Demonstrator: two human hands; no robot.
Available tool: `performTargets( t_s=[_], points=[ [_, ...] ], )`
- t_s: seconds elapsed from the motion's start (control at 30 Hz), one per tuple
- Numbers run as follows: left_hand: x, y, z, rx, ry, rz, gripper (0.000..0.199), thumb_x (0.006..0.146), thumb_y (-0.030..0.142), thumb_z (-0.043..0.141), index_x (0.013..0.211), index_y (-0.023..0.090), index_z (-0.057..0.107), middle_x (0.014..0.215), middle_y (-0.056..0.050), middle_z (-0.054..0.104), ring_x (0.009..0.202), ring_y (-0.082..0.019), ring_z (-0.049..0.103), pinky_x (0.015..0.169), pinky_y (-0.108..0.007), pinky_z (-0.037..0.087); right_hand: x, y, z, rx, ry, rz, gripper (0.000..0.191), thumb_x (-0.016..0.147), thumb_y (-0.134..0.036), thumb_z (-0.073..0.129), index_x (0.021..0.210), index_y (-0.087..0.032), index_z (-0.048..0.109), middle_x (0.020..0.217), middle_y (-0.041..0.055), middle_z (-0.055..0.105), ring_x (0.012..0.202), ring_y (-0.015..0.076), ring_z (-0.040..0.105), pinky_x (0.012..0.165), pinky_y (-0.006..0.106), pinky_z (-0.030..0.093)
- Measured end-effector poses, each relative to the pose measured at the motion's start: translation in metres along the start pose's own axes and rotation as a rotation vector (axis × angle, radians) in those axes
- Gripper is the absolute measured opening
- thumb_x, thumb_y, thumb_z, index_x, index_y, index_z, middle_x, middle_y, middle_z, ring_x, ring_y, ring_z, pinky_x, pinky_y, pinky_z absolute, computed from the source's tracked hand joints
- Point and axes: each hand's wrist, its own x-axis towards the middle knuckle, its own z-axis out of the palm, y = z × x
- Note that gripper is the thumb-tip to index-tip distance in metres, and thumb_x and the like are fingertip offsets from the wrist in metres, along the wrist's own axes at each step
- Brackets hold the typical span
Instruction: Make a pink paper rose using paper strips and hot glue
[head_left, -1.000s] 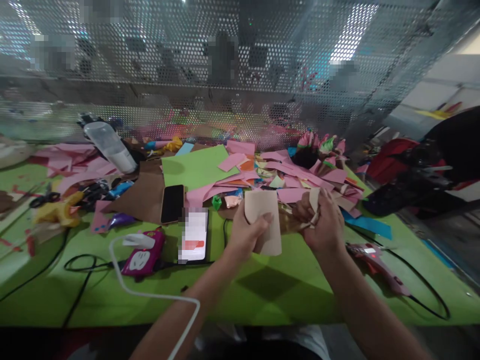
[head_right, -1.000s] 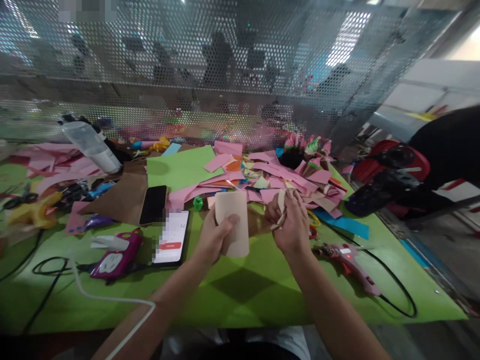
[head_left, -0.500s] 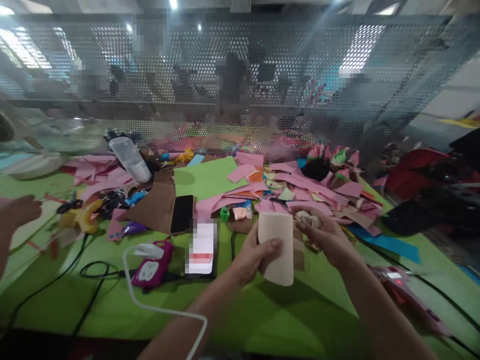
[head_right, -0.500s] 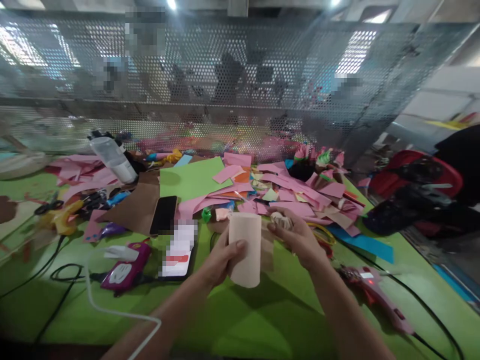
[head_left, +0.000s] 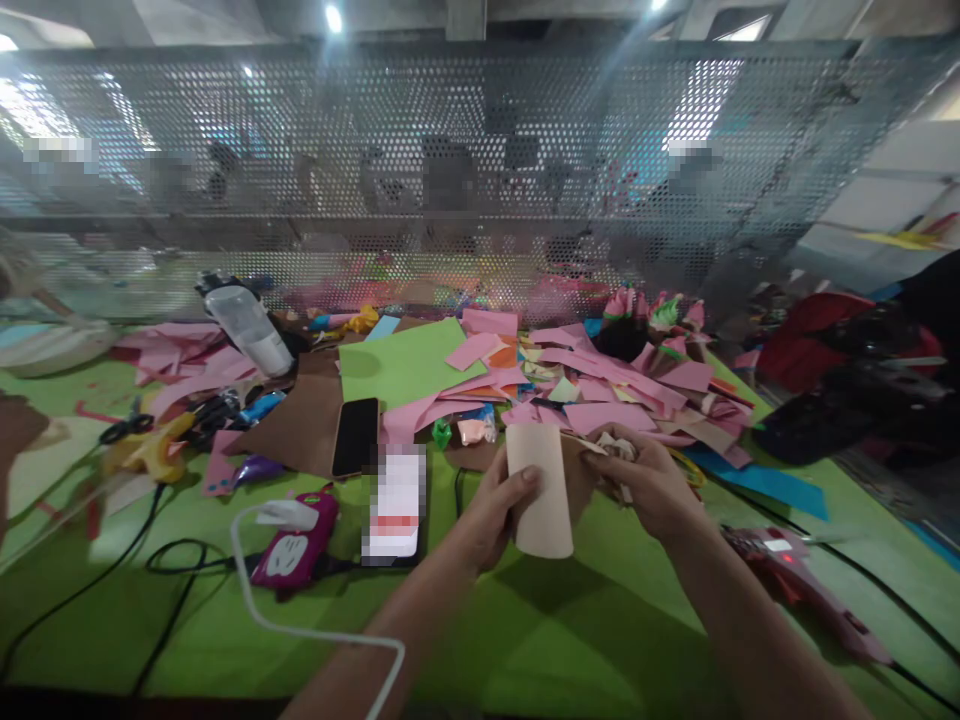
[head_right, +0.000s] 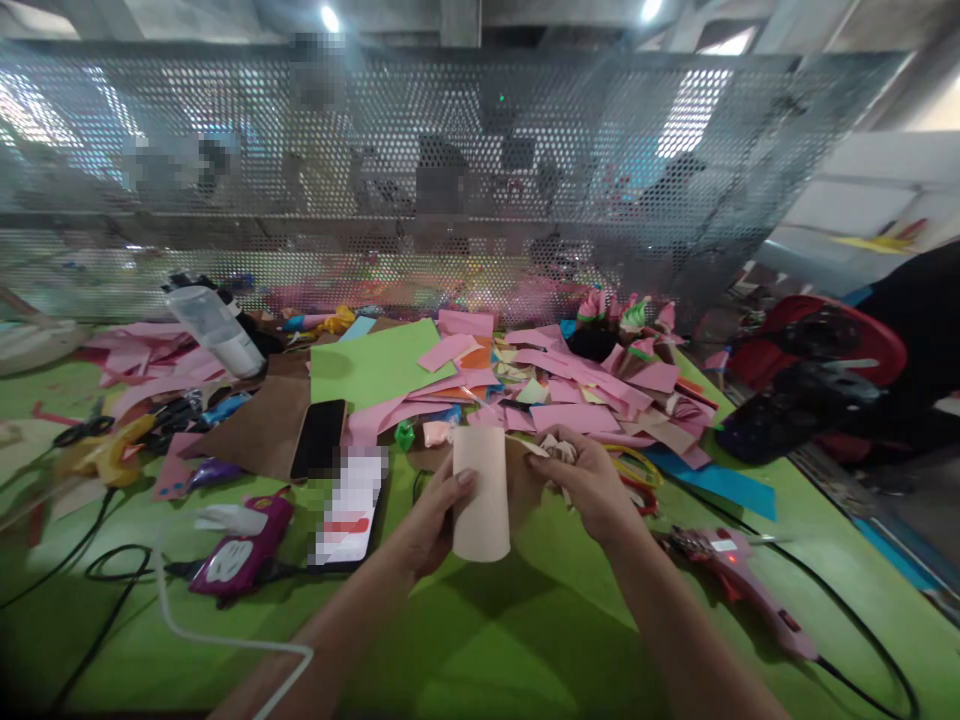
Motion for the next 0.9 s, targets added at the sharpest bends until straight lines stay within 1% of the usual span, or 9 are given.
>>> performTargets(
  t_s=[0.17, 0.23, 0.3, 0.37, 0.47, 0.57, 0.7, 0.8, 0.9],
  points=[
    [0.006, -0.002, -0.004, 0.013, 0.073, -0.015, 0.076, 0.05, 0.051, 0.09, 0.112, 0.019, 0.059, 0.095, -0.009, 0.072, 0.086, -0.025, 0.069, 0.072, -0.035, 0.058, 0.001, -0.002, -0.003, 0.092, 0.105, -0.117, 0.029, 0.061, -0.035, 0.086, 0.07, -0.019, 0.063, 0.053, -0.0049, 0.054, 0.044, 0.0084, 0.043, 0.038, 0.018, 0.032],
    [0.006, 0.001, -0.003, 0.019, 0.111, 0.0, 0.071, 0.051, 0.05, 0.09, 0.109, 0.02, 0.06, 0.097, -0.008, 0.072, 0.088, -0.025, 0.07, 0.073, -0.035, 0.059, 0.001, -0.003, -0.003, 0.141, 0.157, -0.142, 0.028, 0.06, -0.033, 0.086, 0.07, -0.02, 0.063, 0.053, -0.006, 0.053, 0.044, 0.0076, 0.043, 0.038, 0.018, 0.032],
    [0.004, 0.004, -0.002, 0.024, 0.136, 0.006, 0.066, 0.054, 0.05, 0.089, 0.106, 0.021, 0.06, 0.098, -0.008, 0.072, 0.09, -0.025, 0.07, 0.073, -0.035, 0.06, 0.002, -0.005, -0.003, 0.195, 0.205, -0.157, 0.027, 0.059, -0.03, 0.086, 0.073, -0.02, 0.064, 0.057, -0.0063, 0.054, 0.047, 0.0074, 0.045, 0.041, 0.017, 0.036],
    [0.004, 0.006, -0.001, 0.023, 0.151, 0.006, 0.064, 0.055, 0.05, 0.088, 0.106, 0.022, 0.06, 0.099, -0.007, 0.072, 0.091, -0.025, 0.07, 0.074, -0.035, 0.06, 0.003, -0.006, -0.003, 0.237, 0.226, -0.168, 0.027, 0.059, -0.027, 0.086, 0.075, -0.021, 0.066, 0.062, -0.006, 0.057, 0.051, 0.0078, 0.049, 0.044, 0.017, 0.039],
    [0.006, 0.006, -0.003, 0.013, 0.177, 0.02, 0.062, 0.057, 0.05, 0.087, 0.106, 0.022, 0.06, 0.098, -0.007, 0.072, 0.091, -0.025, 0.07, 0.075, -0.035, 0.06, 0.003, -0.007, -0.002, 0.3, 0.246, -0.198, 0.025, 0.061, -0.026, 0.085, 0.076, -0.022, 0.066, 0.064, -0.0064, 0.059, 0.053, 0.0075, 0.05, 0.046, 0.016, 0.039],
    [0.008, 0.004, -0.005, 0.006, 0.197, 0.007, 0.06, 0.06, 0.052, 0.084, 0.105, 0.021, 0.06, 0.094, -0.008, 0.072, 0.088, -0.025, 0.07, 0.074, -0.036, 0.06, 0.002, -0.007, 0.003, 0.393, 0.236, -0.201, 0.025, 0.063, -0.027, 0.083, 0.078, -0.024, 0.064, 0.069, -0.0061, 0.063, 0.056, 0.0089, 0.054, 0.048, 0.018, 0.042],
    [0.008, 0.005, -0.005, 0.004, 0.217, -0.045, 0.058, 0.065, 0.056, 0.078, 0.106, 0.019, 0.062, 0.088, -0.01, 0.072, 0.08, -0.025, 0.07, 0.07, -0.037, 0.06, 0.0, -0.005, 0.014, 0.523, 0.189, -0.151, 0.03, 0.064, -0.033, 0.082, 0.08, -0.027, 0.058, 0.076, -0.0046, 0.069, 0.063, 0.0147, 0.061, 0.051, 0.024, 0.046],
    [0.005, 0.004, -0.001, 0.012, 0.199, -0.05, 0.058, 0.066, 0.056, 0.077, 0.108, 0.02, 0.062, 0.085, -0.009, 0.071, 0.079, -0.026, 0.07, 0.069, -0.037, 0.059, -0.003, -0.003, 0.023, 0.6, 0.172, -0.082, 0.034, 0.063, -0.036, 0.082, 0.081, -0.027, 0.055, 0.071, -0.0064, 0.064, 0.057, 0.0136, 0.058, 0.051, 0.025, 0.048],
    [0.003, -0.002, 0.004, 0.057, 0.182, 0.003, 0.058, 0.062, 0.054, 0.08, 0.105, 0.019, 0.062, 0.079, -0.006, 0.069, 0.077, -0.024, 0.069, 0.067, -0.033, 0.057, -0.005, -0.002, 0.029, 0.696, 0.062, -0.02, 0.035, 0.062, -0.034, 0.081, 0.074, -0.025, 0.05, 0.061, -0.0089, 0.05, 0.049, 0.0095, 0.048, 0.053, 0.025, 0.05]
  ],
)
